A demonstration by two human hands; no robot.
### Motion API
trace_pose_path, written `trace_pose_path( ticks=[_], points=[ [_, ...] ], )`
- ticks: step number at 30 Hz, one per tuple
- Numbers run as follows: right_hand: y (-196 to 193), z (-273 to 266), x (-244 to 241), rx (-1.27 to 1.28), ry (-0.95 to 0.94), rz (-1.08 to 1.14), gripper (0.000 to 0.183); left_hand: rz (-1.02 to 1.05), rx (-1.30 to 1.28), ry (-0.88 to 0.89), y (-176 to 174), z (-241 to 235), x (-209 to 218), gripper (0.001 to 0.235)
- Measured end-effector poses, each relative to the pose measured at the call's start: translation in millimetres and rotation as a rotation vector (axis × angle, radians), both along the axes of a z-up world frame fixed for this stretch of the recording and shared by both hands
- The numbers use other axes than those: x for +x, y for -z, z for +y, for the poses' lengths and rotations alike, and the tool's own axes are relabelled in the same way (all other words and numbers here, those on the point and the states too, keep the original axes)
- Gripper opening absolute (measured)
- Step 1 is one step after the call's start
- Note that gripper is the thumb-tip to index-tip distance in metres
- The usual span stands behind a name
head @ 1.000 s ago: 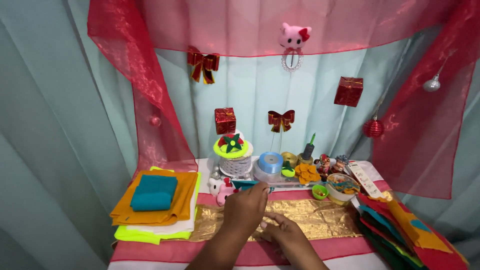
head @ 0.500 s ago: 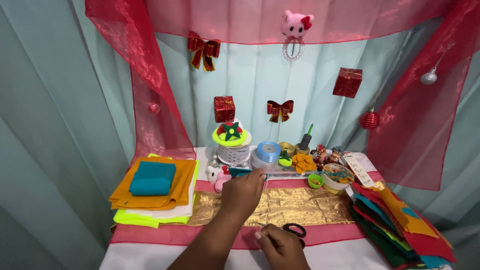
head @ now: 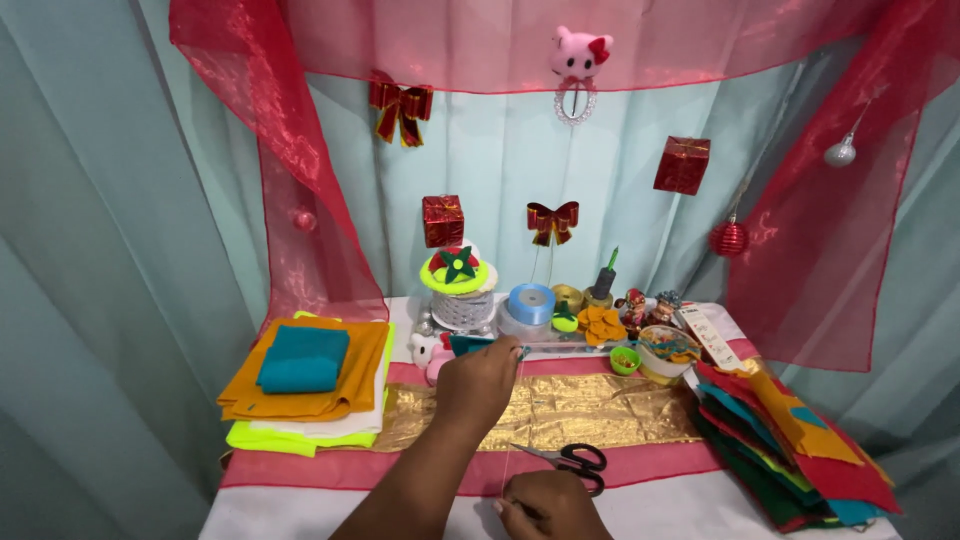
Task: Cutting and folding small pieces of fabric to create decorative items at a craft station.
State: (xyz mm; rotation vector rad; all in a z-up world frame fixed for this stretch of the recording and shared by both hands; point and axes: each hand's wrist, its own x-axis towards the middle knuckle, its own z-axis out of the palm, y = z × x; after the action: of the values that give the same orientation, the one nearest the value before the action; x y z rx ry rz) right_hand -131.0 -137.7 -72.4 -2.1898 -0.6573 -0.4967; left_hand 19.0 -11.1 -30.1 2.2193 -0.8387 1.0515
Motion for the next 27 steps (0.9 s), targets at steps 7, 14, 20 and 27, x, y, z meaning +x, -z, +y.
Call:
trace_pose_path(
  ticks=[7, 14, 20, 27],
  points=[
    [7, -4, 4, -0.007, -0.23, -0.135, 0.03, 0.094, 0.046, -0.02, -11, 1, -7, 0.017],
    [7, -7, 5, -0.019, -0.286, -0.152, 0.037, 0.097, 0.041, -0.041, -8, 0, -3, 0.017],
    [6, -8, 3, -0.028, -0.406, -0.142, 0.039, 0.113, 0.024, -0.028, -7, 1, -5, 0.014],
    [17, -11, 6, -0.048, -0.38, -0.109, 0.041, 0.033, -0.012, -0.018, -4, 1, -2, 0.013]
  ],
)
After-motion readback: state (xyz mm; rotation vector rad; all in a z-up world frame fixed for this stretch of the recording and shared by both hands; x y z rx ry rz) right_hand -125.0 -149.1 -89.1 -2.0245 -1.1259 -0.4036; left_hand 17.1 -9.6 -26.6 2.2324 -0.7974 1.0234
